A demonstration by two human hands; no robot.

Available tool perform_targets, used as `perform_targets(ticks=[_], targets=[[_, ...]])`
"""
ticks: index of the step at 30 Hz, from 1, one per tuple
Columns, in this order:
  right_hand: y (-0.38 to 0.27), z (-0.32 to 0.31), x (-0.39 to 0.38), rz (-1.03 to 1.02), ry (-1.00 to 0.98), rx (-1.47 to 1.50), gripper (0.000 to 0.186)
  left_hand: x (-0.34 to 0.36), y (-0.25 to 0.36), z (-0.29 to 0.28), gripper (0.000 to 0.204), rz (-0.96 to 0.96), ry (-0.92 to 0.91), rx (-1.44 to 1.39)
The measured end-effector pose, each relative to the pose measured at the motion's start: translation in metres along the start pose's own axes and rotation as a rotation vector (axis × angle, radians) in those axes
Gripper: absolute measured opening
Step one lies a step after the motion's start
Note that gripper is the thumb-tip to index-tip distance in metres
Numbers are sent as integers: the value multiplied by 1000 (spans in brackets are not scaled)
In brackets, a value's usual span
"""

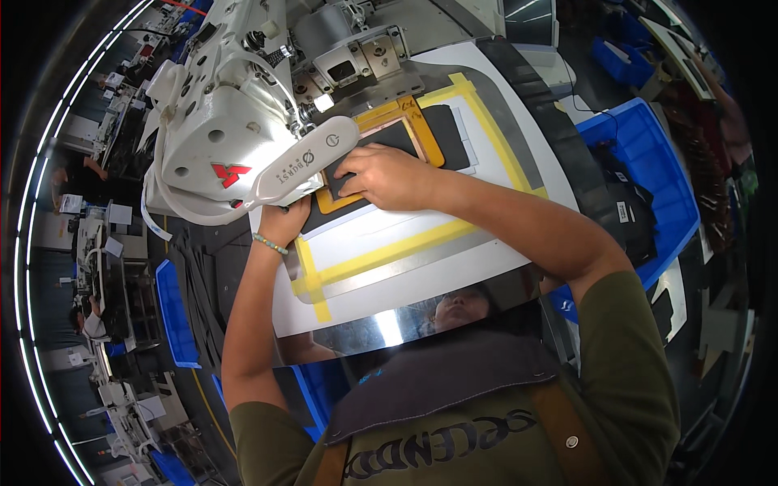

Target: The person uses an industrial sewing machine to attach white rectangular labels to black fabric pieces. They repeatedly pick up a fabric piece, place it under the machine's presser foot, sew the label, and then move the finished piece into a blue bin.

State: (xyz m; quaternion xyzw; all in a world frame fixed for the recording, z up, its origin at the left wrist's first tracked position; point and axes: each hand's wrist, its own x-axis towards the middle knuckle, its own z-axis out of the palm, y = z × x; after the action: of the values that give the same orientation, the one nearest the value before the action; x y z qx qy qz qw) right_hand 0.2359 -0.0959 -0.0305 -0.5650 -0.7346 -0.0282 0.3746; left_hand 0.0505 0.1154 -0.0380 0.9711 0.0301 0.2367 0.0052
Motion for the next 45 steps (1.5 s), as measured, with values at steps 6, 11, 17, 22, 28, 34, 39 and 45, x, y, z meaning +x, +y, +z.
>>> perform_targets(ticks=[6, 11, 17, 22, 28, 34, 39, 45], targets=[[1, -3, 3, 0, -55, 10, 25, -3, -4, 3, 23, -101, -26, -128], [-4, -11, 10, 64, -147, -52, 29, 0, -8, -1, 26, -244, -130, -218], [-5, -15, 13, 109, -219, -63, 31, -10, -23, 4, 36, -199, -182, -185], [-4, -15, 14, 131, -230, -69, 31, -8, -26, 7, 42, -182, -216, -163], [-7, -23, 26, 167, -312, -13, 31, -8, -32, 3, 44, -226, -255, -227], [1, -19, 30, 232, -271, -124, 29, -8, -33, 3, 43, -204, -231, -230], [5, -13, 34, 157, -269, -187, 29, -15, -48, 12, 41, -217, -199, -208], [6, -7, 21, 25, -255, -186, 32, -17, -33, 6, 38, -257, -99, -165]])
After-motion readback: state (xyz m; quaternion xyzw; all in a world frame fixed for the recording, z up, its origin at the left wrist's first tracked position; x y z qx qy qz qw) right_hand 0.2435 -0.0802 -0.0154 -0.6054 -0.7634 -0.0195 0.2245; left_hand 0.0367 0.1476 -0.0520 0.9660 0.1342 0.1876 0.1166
